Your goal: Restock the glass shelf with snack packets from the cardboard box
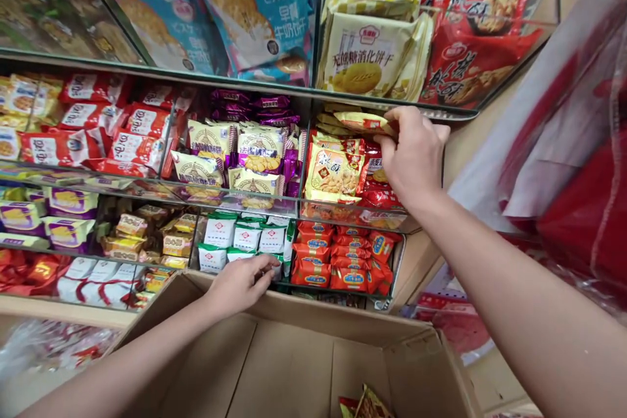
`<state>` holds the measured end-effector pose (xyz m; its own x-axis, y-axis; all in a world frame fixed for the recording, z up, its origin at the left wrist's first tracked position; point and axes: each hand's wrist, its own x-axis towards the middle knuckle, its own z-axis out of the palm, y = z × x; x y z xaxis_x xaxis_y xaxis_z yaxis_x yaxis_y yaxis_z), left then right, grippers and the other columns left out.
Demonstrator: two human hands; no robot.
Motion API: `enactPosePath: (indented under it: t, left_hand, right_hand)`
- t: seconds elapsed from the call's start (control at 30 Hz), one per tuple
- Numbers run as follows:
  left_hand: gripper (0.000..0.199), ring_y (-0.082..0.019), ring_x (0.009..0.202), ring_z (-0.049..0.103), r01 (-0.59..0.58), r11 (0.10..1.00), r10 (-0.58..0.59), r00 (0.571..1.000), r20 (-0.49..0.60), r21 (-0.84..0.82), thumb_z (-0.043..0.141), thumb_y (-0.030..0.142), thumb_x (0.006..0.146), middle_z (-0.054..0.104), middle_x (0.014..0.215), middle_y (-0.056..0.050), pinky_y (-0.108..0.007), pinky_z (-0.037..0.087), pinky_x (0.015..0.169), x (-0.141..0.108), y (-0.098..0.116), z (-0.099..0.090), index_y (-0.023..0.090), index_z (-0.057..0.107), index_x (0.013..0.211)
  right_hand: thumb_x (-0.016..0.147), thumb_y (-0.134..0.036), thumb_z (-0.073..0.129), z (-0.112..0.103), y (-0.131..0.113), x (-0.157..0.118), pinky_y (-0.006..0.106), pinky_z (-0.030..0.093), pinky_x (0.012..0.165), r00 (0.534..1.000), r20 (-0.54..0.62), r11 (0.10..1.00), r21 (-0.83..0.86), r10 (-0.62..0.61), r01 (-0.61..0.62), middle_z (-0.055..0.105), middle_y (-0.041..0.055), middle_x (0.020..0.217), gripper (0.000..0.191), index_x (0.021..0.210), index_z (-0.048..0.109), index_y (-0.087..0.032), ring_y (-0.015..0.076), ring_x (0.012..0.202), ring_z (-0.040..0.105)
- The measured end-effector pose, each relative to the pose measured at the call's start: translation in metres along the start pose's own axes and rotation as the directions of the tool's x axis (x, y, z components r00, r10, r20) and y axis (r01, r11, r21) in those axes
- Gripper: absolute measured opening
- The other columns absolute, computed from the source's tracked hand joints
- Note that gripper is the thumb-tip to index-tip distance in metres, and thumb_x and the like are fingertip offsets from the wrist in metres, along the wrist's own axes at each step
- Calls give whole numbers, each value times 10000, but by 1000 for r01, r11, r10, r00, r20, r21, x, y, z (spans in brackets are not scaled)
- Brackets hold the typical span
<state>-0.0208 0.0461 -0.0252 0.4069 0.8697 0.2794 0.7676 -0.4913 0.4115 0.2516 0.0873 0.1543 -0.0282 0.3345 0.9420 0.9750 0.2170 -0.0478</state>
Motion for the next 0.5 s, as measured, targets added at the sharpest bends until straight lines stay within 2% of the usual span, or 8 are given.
enactPosePath:
  t: [0.1,0.3,0.4,0.5]
  left_hand:
    - [211,-199,743,649,-20,999,21,1000,-4,51,401,236,856,704,821,0,-264,388,596,-1,1,-1,263,589,950]
    - [233,-193,812,651,-53,995,53,999,1,90,375,193,858,702,892,9,-266,412,644,-2,1,-1,261,580,945]
    - [240,-193,822,650,-58,993,58,998,8,99,361,182,860,700,912,11,-271,420,650,-3,0,0,255,573,945]
    - [247,-191,847,646,-66,992,64,998,18,105,351,172,862,696,930,13,-272,425,667,-2,0,0,252,570,946]
  right_hand:
    - [798,-306,535,9,-2,-2,404,338,796,1000,-2,999,-29,24,-24,663,85,868,287,1043,576,-163,258,804,574]
    - [874,-336,400,14,-3,9,391,329,743,965,224,984,-145,134,-103,673,110,783,277,872,630,-181,280,799,596]
    - [883,-348,372,17,-7,22,410,342,765,934,259,965,-152,246,-212,677,138,881,320,859,646,-183,310,888,584]
    - [881,-372,363,22,-11,31,438,347,829,880,279,922,-159,384,-352,658,172,969,367,905,661,-159,330,970,556]
